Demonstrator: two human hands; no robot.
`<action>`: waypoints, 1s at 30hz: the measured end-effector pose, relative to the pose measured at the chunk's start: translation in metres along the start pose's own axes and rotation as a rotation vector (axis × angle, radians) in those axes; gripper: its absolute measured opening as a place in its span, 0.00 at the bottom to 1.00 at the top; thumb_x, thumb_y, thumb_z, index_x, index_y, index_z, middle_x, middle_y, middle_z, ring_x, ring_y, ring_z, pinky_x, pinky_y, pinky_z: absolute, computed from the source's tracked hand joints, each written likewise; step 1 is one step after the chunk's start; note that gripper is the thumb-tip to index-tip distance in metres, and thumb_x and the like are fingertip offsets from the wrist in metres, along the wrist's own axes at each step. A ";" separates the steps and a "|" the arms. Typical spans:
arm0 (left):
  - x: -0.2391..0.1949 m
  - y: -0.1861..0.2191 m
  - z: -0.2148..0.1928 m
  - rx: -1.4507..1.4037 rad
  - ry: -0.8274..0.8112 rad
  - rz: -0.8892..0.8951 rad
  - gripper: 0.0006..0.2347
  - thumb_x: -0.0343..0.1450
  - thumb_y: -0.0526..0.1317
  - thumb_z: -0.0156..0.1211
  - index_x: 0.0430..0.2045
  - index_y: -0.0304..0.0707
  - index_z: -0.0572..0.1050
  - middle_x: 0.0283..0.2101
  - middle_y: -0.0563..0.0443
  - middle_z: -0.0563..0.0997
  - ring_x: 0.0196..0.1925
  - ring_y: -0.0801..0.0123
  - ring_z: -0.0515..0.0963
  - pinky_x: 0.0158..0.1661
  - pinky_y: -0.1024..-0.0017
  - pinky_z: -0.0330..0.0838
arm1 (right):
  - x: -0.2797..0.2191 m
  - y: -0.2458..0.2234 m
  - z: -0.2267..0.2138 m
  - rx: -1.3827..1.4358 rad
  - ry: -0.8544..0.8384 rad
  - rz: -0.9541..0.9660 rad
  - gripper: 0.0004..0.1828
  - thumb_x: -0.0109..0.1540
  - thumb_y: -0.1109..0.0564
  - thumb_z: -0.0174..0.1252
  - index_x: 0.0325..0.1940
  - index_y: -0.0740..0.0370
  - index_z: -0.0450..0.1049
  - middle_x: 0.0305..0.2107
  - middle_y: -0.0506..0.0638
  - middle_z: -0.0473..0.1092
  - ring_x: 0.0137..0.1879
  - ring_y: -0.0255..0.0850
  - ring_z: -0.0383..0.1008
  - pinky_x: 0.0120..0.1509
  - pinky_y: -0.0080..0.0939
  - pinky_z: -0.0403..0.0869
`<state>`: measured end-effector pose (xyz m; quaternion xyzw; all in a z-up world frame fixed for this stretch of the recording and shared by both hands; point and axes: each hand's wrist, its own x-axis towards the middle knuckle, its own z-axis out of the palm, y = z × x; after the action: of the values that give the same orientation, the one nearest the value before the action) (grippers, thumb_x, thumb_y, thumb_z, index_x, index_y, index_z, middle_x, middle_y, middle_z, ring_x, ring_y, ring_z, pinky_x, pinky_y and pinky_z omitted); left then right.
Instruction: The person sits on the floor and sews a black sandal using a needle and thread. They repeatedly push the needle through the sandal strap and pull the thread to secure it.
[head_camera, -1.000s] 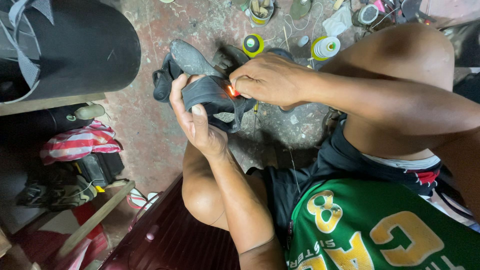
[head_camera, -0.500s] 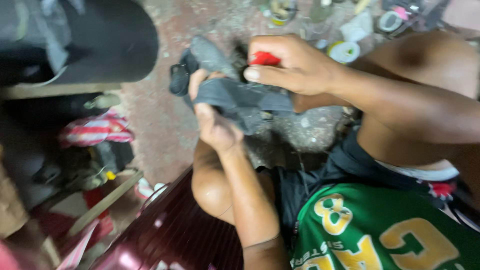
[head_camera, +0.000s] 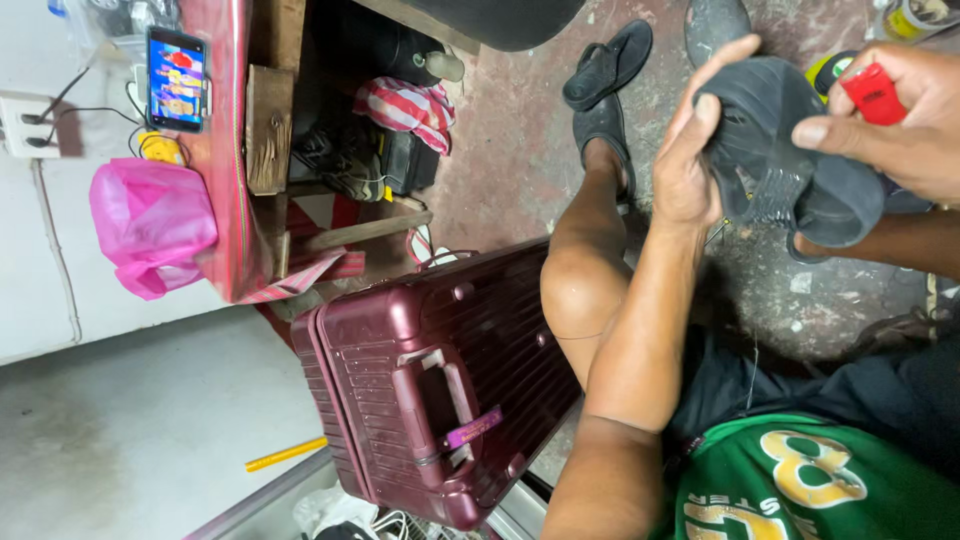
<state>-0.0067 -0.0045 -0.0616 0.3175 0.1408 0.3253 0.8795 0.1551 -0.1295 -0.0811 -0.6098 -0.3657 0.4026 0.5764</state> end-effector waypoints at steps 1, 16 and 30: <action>0.000 0.001 -0.002 0.013 0.024 0.018 0.19 0.85 0.45 0.54 0.64 0.27 0.62 0.55 0.40 0.75 0.59 0.61 0.76 0.64 0.66 0.68 | 0.000 0.006 -0.001 0.028 0.012 0.016 0.17 0.70 0.56 0.66 0.37 0.65 0.65 0.25 0.50 0.69 0.29 0.28 0.68 0.34 0.30 0.69; 0.004 0.029 0.014 0.207 0.260 0.231 0.25 0.82 0.58 0.49 0.58 0.29 0.67 0.55 0.39 0.76 0.58 0.59 0.75 0.63 0.64 0.69 | 0.002 -0.022 -0.011 -0.086 -0.022 0.085 0.11 0.68 0.65 0.65 0.48 0.67 0.69 0.38 0.55 0.75 0.42 0.36 0.76 0.47 0.37 0.76; -0.007 0.027 0.012 0.282 0.296 0.370 0.36 0.78 0.68 0.25 0.60 0.33 0.66 0.58 0.40 0.73 0.61 0.57 0.73 0.65 0.56 0.66 | 0.004 -0.034 0.013 0.470 -0.131 0.250 0.11 0.62 0.59 0.64 0.44 0.60 0.69 0.35 0.39 0.65 0.42 0.28 0.65 0.48 0.30 0.66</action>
<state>-0.0196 0.0007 -0.0342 0.4062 0.2511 0.5005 0.7221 0.1458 -0.1183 -0.0473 -0.4724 -0.2204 0.5832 0.6230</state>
